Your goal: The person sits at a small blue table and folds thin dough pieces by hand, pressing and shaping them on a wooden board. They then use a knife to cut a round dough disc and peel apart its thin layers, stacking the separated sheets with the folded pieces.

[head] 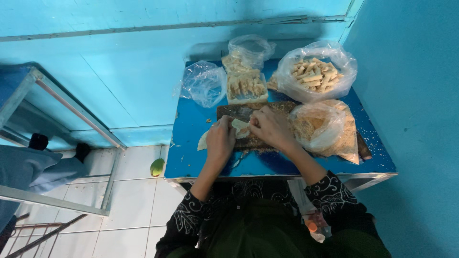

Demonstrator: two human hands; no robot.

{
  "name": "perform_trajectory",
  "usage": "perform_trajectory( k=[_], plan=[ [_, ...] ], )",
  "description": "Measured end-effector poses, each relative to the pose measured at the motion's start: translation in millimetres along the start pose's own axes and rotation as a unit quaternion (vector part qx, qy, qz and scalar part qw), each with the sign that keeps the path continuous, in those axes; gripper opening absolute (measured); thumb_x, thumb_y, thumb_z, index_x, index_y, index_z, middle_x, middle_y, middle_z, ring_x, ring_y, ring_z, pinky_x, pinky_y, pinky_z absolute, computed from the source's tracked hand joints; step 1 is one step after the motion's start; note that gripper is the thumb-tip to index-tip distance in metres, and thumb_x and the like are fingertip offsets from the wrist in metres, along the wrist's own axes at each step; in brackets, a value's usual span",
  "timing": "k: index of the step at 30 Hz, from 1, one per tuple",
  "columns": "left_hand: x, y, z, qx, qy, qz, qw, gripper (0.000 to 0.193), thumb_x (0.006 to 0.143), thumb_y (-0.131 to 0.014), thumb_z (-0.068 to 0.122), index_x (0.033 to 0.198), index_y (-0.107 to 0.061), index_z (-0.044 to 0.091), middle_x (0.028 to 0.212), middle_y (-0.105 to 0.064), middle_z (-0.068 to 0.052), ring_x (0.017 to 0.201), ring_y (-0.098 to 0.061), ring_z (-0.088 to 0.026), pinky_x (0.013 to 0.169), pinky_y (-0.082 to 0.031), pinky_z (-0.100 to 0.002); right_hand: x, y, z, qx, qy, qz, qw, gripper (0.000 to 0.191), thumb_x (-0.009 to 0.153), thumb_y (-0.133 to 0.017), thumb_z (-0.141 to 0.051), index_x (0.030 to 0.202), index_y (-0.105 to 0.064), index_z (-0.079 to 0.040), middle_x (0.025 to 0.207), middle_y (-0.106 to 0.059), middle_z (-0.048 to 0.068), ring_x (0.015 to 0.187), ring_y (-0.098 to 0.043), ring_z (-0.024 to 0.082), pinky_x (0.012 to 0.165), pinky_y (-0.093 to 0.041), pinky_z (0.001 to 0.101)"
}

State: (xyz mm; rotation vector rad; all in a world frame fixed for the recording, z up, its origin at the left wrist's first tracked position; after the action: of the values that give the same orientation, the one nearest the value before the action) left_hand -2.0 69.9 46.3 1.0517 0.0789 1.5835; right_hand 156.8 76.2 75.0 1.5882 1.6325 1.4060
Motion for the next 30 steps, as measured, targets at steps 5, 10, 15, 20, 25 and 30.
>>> perform_trajectory(
  k=[5, 10, 15, 20, 25, 30],
  plan=[
    [-2.9, 3.6, 4.1, 0.049, -0.009, 0.023, 0.999, 0.027, 0.081, -0.077, 0.006, 0.104, -0.063, 0.004, 0.098, -0.064, -0.016, 0.096, -0.061, -0.040, 0.074, -0.051, -0.050, 6.1, -22.5, 12.9, 0.217, -0.040, -0.029, 0.975, 0.021, 0.088, -0.078, -0.025, 0.095, -0.073, -0.006, 0.090, -0.077, 0.008, 0.083, -0.078, 0.019, 0.070, -0.061, 0.0348],
    [-8.1, 12.5, 15.5, 0.064, -0.053, 0.045, 0.996, 0.020, 0.080, -0.077, 0.004, 0.095, -0.065, 0.003, 0.101, -0.060, -0.016, 0.098, -0.058, -0.040, 0.087, -0.048, -0.051, 1.7, -28.0, 3.8, 0.265, -0.003, -0.007, 0.964, 0.016, 0.090, -0.073, -0.013, 0.104, -0.074, -0.005, 0.090, -0.080, 0.008, 0.084, -0.080, 0.017, 0.070, -0.061, 0.0298],
    [-10.1, 21.0, 31.4, 0.104, -0.116, 0.083, 0.984, 0.014, 0.077, -0.076, 0.003, 0.087, -0.066, 0.004, 0.099, -0.059, -0.012, 0.096, -0.058, -0.037, 0.102, -0.044, -0.057, 0.9, -24.5, -8.6, 0.194, 0.038, 0.012, 0.980, 0.015, 0.088, -0.077, -0.015, 0.100, -0.072, -0.008, 0.086, -0.077, 0.004, 0.082, -0.076, 0.017, 0.071, -0.060, 0.0325],
    [-10.0, 15.6, 26.8, 0.091, -0.109, -0.004, 0.990, 0.007, 0.085, -0.072, 0.005, 0.088, -0.067, 0.002, 0.111, -0.059, -0.014, 0.109, -0.053, -0.038, 0.098, -0.039, -0.054, -6.0, -2.3, -22.0, 0.078, 0.123, 0.105, 0.984, 0.025, 0.074, -0.086, -0.020, 0.093, -0.073, -0.009, 0.097, -0.066, 0.010, 0.091, -0.064, 0.028, 0.074, -0.052, 0.0423],
    [-15.9, 13.1, 34.9, 0.183, -0.185, -0.034, 0.965, 0.005, 0.081, -0.069, 0.007, 0.085, -0.071, 0.005, 0.119, -0.058, -0.012, 0.122, -0.049, -0.037, 0.108, -0.025, -0.068, -2.5, -6.5, -18.7, 0.085, 0.166, 0.039, 0.982, 0.011, 0.087, -0.082, -0.023, 0.088, -0.078, -0.012, 0.097, -0.068, 0.005, 0.095, -0.063, 0.027, 0.082, -0.051, 0.0431],
    [-7.3, 3.6, 26.7, 0.198, -0.185, -0.049, 0.961, 0.006, 0.084, -0.067, 0.006, 0.089, -0.069, 0.007, 0.123, -0.058, -0.010, 0.126, -0.050, -0.034, 0.114, -0.027, -0.066, 1.2, -11.0, -17.3, 0.158, 0.172, -0.037, 0.972, 0.023, 0.080, -0.082, -0.026, 0.096, -0.078, -0.011, 0.101, -0.070, 0.006, 0.096, -0.067, 0.027, 0.083, -0.053, 0.0413]
  ],
)
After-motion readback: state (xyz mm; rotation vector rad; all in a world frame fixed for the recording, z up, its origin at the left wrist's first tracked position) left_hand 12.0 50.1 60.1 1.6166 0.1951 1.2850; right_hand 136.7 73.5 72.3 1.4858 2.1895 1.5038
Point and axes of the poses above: each hand's wrist, its own x-axis towards the middle knuckle, its own y-axis out of the back of the hand, z = x × y, the point moved 10 cm from there along x, towards the middle knuckle
